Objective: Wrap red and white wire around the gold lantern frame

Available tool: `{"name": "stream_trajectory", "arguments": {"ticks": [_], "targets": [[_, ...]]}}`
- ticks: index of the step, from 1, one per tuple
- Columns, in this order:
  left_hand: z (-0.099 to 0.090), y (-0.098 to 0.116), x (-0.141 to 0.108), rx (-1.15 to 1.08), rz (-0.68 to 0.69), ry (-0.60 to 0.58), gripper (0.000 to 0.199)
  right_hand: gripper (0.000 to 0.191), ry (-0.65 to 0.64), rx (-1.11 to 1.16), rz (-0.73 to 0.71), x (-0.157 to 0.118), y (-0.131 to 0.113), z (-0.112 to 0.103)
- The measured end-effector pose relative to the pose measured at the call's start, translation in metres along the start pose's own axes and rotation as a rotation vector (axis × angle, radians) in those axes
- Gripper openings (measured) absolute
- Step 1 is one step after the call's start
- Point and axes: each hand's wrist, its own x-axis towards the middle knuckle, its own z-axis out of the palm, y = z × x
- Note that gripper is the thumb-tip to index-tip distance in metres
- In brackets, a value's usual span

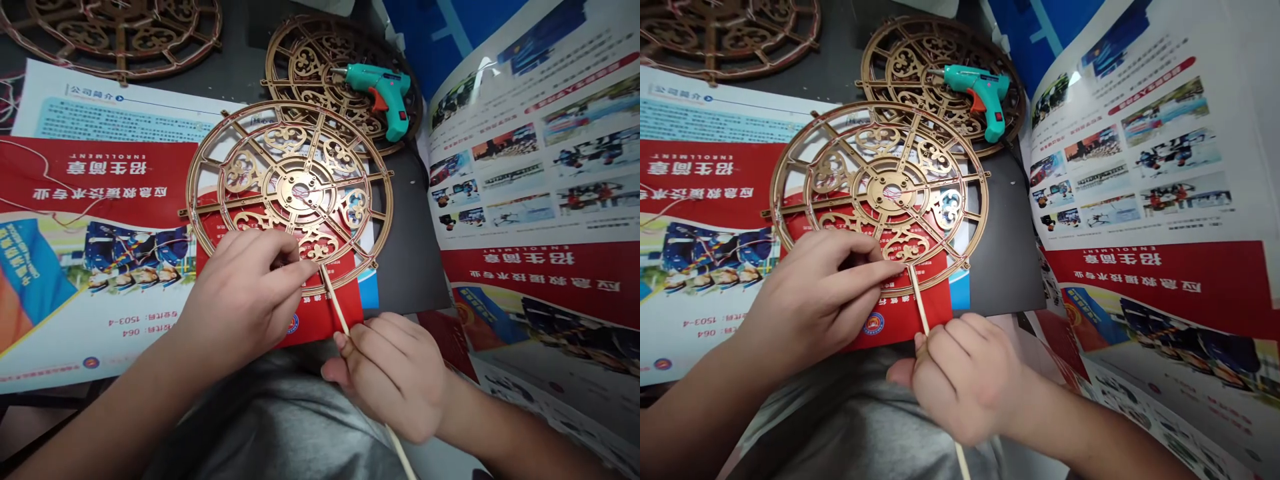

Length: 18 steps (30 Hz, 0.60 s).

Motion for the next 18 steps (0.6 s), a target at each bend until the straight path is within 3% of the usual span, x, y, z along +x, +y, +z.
{"name": "stream_trajectory", "arguments": {"ticks": [9, 18], "targets": [[0.003, -0.002, 0.003, 0.003, 0.005, -0.013, 0.023, 0.015, -0.025, 0.023, 0.022, -0.004, 0.002, 0.0], [0.004, -0.001, -0.001, 0.076, 0.019, -0.05, 0.028, 0.017, -0.017, 0.082, 0.143, 0.009, 0.003, -0.009]]}}
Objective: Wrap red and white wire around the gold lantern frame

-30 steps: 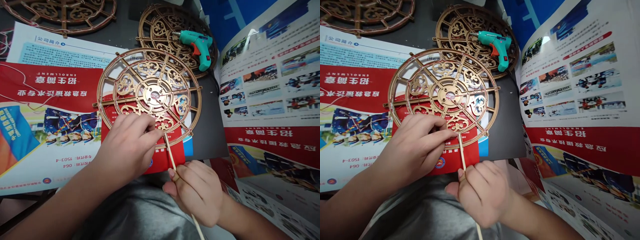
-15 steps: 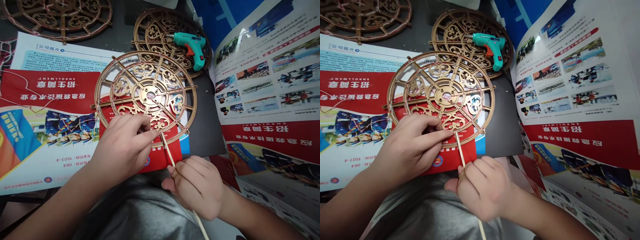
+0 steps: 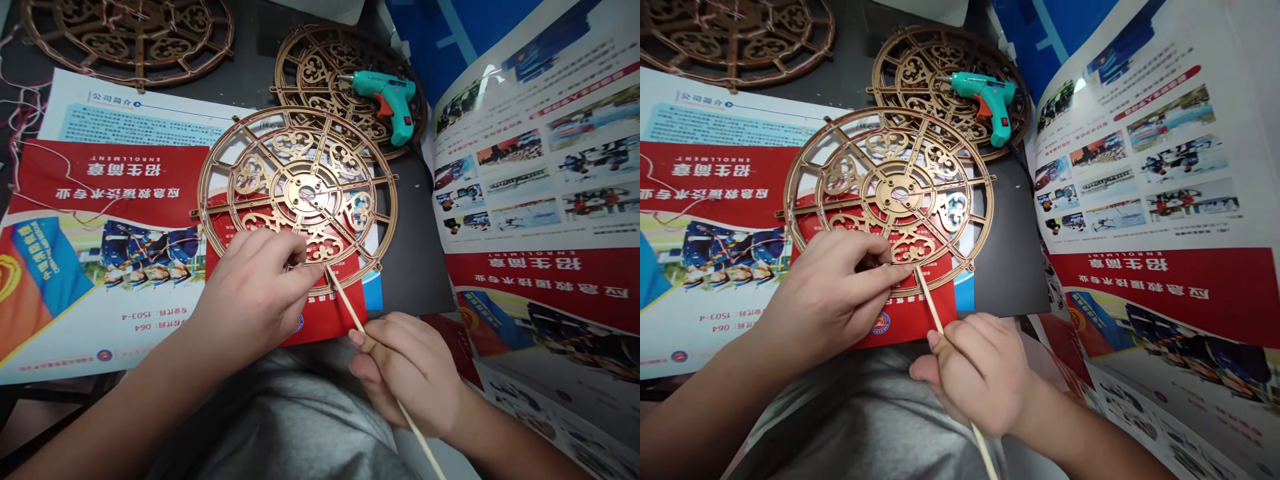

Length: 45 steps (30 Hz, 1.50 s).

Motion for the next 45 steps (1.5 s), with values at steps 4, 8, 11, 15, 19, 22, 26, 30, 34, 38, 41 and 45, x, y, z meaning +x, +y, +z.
{"name": "stream_trajectory", "arguments": {"ticks": [4, 8, 11, 15, 19, 22, 26, 30, 34, 38, 41, 45], "targets": [[0.0, 0.0, 0.001, 0.019, 0.009, 0.002, 0.028, 0.009, 0.021, -0.024, -0.056, -0.006, -0.004, 0.012], [-0.001, 0.001, 0.002, 0.019, -0.003, 0.013, 0.027, 0.011, 0.016, -0.062, -0.129, -0.012, -0.004, 0.018], [-0.001, 0.001, 0.001, 0.013, -0.007, 0.004, 0.027, 0.018, -0.006, -0.074, -0.155, -0.01, -0.002, 0.012], [-0.001, 0.0, 0.001, 0.015, -0.001, -0.007, 0.027, 0.023, -0.058, -0.05, -0.134, -0.006, -0.003, 0.004], [0.0, -0.001, 0.001, 0.007, 0.002, 0.007, 0.028, 0.026, -0.058, -0.021, -0.058, -0.012, -0.008, 0.007], [-0.001, -0.001, 0.0, -0.003, 0.0, 0.013, 0.028, 0.025, -0.067, 0.019, 0.024, -0.018, -0.014, 0.014], [-0.002, 0.0, -0.001, -0.025, -0.002, 0.018, 0.027, 0.021, -0.047, 0.099, 0.136, -0.019, -0.018, 0.016], [0.0, -0.001, -0.001, -0.031, -0.004, 0.028, 0.029, 0.013, -0.02, 0.158, 0.21, -0.014, -0.019, 0.01], [0.001, -0.001, 0.0, -0.037, -0.018, 0.021, 0.03, 0.011, 0.055, 0.194, 0.249, -0.01, -0.02, 0.006], [0.001, -0.001, 0.001, -0.041, -0.027, 0.027, 0.029, 0.017, 0.145, 0.212, 0.37, -0.012, -0.024, 0.012], [0.001, -0.001, 0.0, -0.045, -0.028, 0.033, 0.029, 0.021, 0.26, 0.209, 0.466, -0.016, -0.028, 0.019], [0.001, -0.001, -0.002, -0.051, -0.036, 0.027, 0.029, 0.03, 0.284, 0.227, 0.431, -0.019, -0.029, 0.022]]}}
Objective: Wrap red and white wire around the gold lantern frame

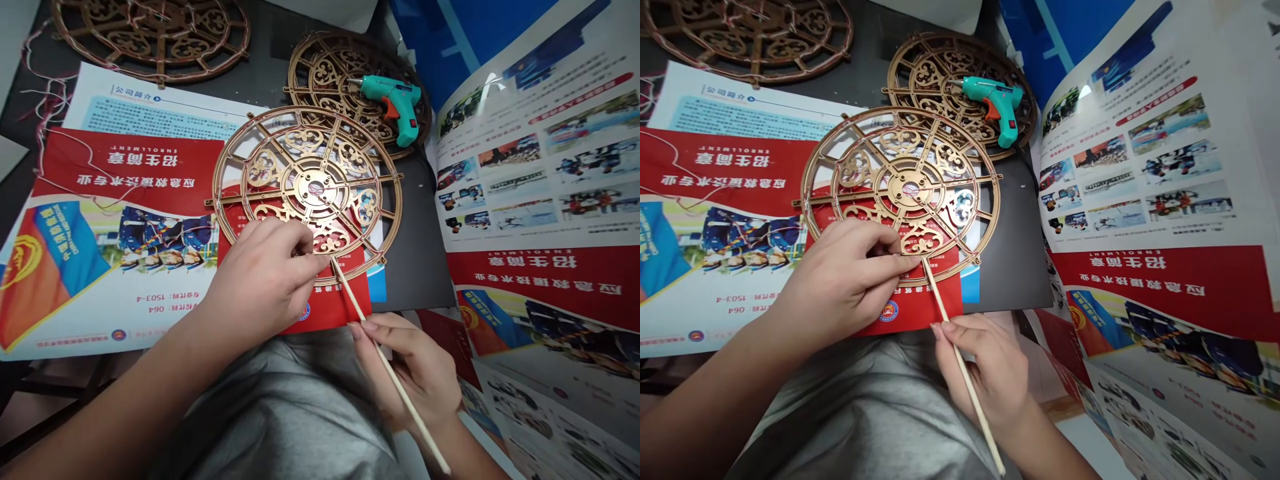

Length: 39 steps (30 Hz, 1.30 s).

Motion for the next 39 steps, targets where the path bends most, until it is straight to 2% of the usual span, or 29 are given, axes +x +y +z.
{"name": "stream_trajectory", "arguments": {"ticks": [7, 17, 22, 25, 31, 39], "targets": [[0.001, 0.0, 0.001, -0.01, -0.008, -0.001, 0.029, 0.035, -0.132, -0.012, -0.137, 0.007, 0.007, -0.008], [0.002, 0.002, 0.0, -0.015, -0.007, 0.008, 0.03, 0.037, -0.161, -0.1, -0.206, 0.008, 0.012, -0.017], [0.002, 0.002, 0.0, -0.003, -0.024, 0.009, 0.028, 0.024, -0.195, -0.2, -0.253, 0.012, 0.012, -0.023], [0.003, 0.001, 0.0, -0.005, -0.026, 0.008, 0.029, 0.024, -0.189, -0.211, -0.279, 0.013, 0.012, -0.026], [0.003, 0.001, 0.0, -0.019, -0.019, 0.022, 0.029, 0.032, -0.209, -0.137, -0.238, 0.011, 0.011, -0.032], [0.004, 0.002, 0.0, -0.024, -0.014, 0.012, 0.029, 0.029, -0.233, -0.105, -0.235, 0.012, 0.012, -0.036]]}}
